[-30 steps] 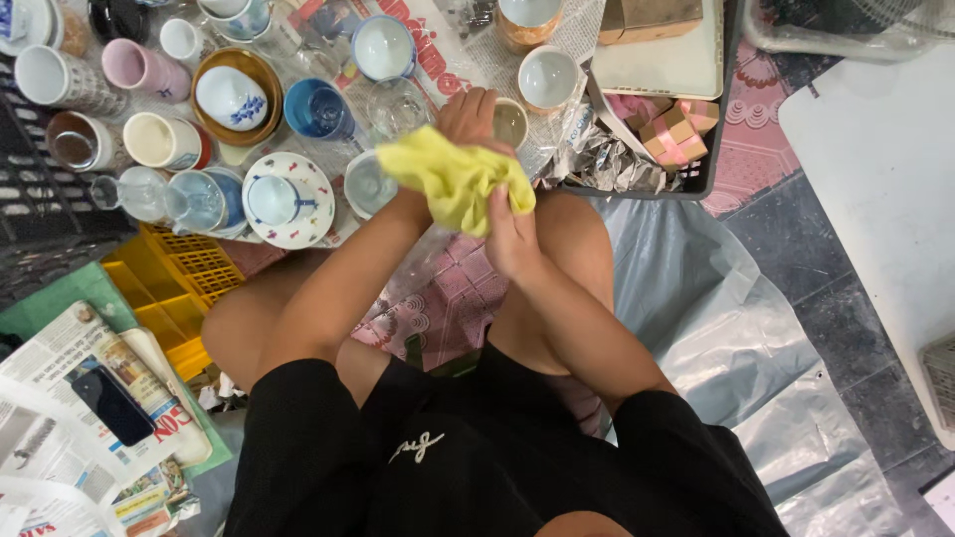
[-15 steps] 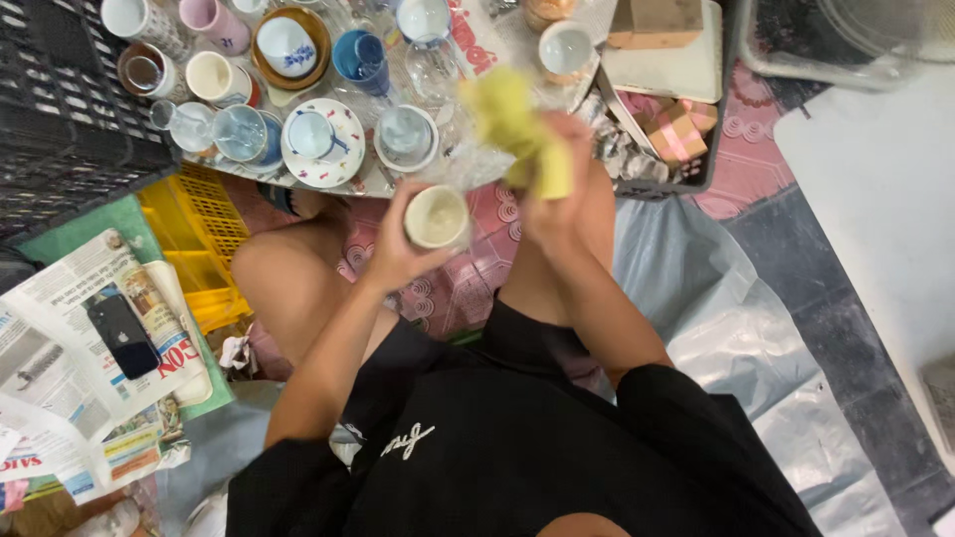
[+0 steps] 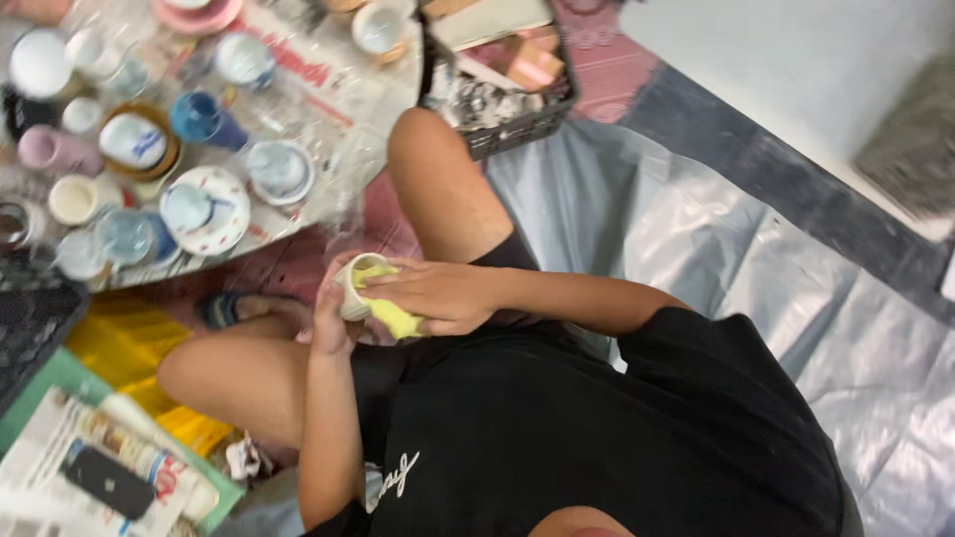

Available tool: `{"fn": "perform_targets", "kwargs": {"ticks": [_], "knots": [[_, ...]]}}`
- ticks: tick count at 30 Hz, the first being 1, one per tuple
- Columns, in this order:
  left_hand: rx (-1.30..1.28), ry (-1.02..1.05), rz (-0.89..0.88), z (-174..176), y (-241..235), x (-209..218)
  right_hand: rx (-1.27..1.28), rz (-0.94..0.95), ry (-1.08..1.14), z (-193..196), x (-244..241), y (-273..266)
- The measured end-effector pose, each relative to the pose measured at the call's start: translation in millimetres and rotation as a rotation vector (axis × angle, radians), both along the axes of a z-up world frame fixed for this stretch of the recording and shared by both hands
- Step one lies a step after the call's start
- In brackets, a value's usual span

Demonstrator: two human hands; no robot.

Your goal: The person wipes various ceramic cups and bowls with a yellow cloth, then wraps some of them in newspaper. The person handles items one at a time, wiping the exterior and interior surfaces before placing them back on the table or wrapping them.

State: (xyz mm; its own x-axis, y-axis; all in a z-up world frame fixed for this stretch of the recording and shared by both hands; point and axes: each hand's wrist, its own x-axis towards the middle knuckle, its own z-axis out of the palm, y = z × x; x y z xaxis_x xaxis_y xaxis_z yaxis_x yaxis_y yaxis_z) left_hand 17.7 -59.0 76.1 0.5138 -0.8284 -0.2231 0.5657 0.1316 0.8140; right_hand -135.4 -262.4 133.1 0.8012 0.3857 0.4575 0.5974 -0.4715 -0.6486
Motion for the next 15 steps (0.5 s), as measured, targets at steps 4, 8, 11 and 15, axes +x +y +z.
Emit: {"fn": "perform_targets", "kwargs": {"ticks": [4,8,11,15], "knots": [[0.125,0.214,0.017,-31.9,-1.6,-5.7,-0.155,-0.121,0.037,-26.9,8.0,14.3],[0.055,0.327,0.168,-53.6,3.9,1.7,-0.428,-0.157,0.233,-58.1,43.4,23.1],[0.053,0.285,0.369,-72.2,13.4,10.3,-0.203,-0.256,0.159,-68.4,65.7,41.2],[0.048,0.070,0.532,-105.0,17.9,20.5,-0.025,-0.183,0.045,-76.0,81.3,46.9]]}}
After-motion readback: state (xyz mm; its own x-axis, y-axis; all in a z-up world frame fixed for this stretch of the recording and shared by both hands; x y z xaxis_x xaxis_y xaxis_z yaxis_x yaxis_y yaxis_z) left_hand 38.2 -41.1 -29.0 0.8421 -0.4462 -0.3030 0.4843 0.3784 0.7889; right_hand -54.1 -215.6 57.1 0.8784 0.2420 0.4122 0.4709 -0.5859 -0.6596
